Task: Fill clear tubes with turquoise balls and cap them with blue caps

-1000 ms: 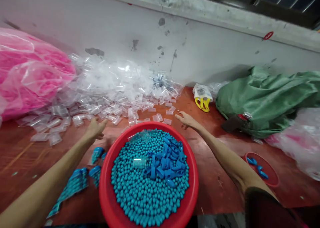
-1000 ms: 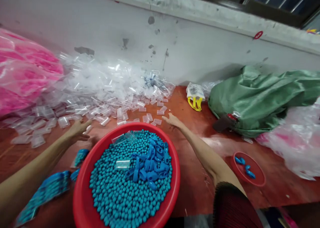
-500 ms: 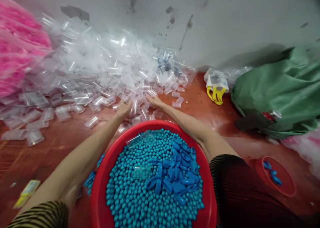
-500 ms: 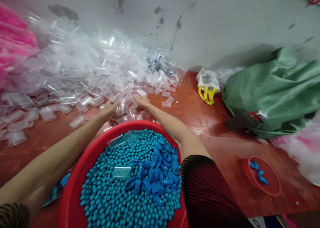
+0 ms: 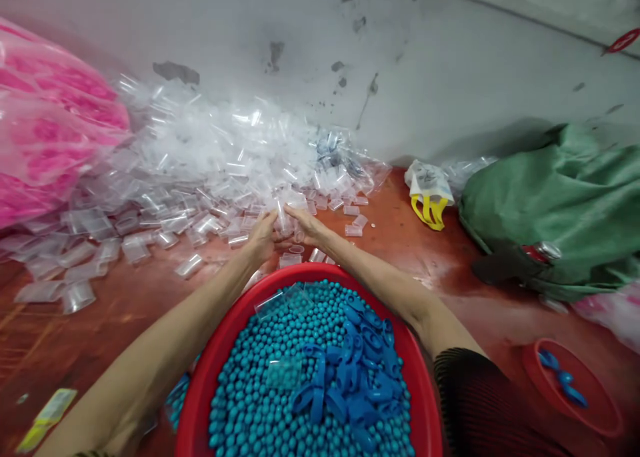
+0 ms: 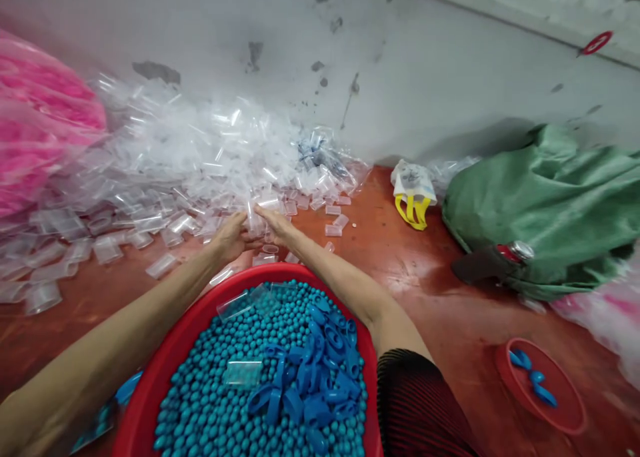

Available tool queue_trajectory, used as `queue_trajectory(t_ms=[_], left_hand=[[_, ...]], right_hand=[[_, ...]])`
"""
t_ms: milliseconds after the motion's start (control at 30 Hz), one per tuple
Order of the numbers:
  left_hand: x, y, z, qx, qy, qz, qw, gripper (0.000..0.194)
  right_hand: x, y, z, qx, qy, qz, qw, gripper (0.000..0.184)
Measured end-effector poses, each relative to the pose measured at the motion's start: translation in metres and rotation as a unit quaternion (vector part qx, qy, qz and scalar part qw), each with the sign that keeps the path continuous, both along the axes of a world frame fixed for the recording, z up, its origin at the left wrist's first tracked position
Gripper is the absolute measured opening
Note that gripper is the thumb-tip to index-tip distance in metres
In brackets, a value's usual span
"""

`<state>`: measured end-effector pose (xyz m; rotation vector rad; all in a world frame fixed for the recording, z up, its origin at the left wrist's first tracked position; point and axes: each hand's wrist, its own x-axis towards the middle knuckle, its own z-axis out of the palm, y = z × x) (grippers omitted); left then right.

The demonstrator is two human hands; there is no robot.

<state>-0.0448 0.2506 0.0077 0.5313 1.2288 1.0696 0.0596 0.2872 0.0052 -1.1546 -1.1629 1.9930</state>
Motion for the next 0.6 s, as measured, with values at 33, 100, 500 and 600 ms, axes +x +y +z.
queue_trajectory(t_ms=[33, 100, 500, 600], left_hand=[[0.001, -0.008, 0.010, 0.024, 0.008, -0.003, 1.000, 0.034], [0.003, -0.027, 0.028, 0.069, 0.006, -0.018, 0.997, 0.036], [-0.013, -0.150, 0.013, 0.160, 0.266, -0.114, 0.944, 0.044], [-0.020, -0.158, 0.003, 0.229, 0.468, -0.191, 0.832, 0.039]], right_hand=[[0.001, -0.006, 0.008, 0.012, 0.035, -0.014, 0.999, 0.033], [0.007, -0.024, 0.023, 0.041, 0.083, -0.026, 0.995, 0.030], [0.052, -0.120, 0.021, 0.255, -0.116, 0.114, 0.953, 0.029], [0.055, -0.121, 0.017, 0.405, -0.190, 0.195, 0.873, 0.030]])
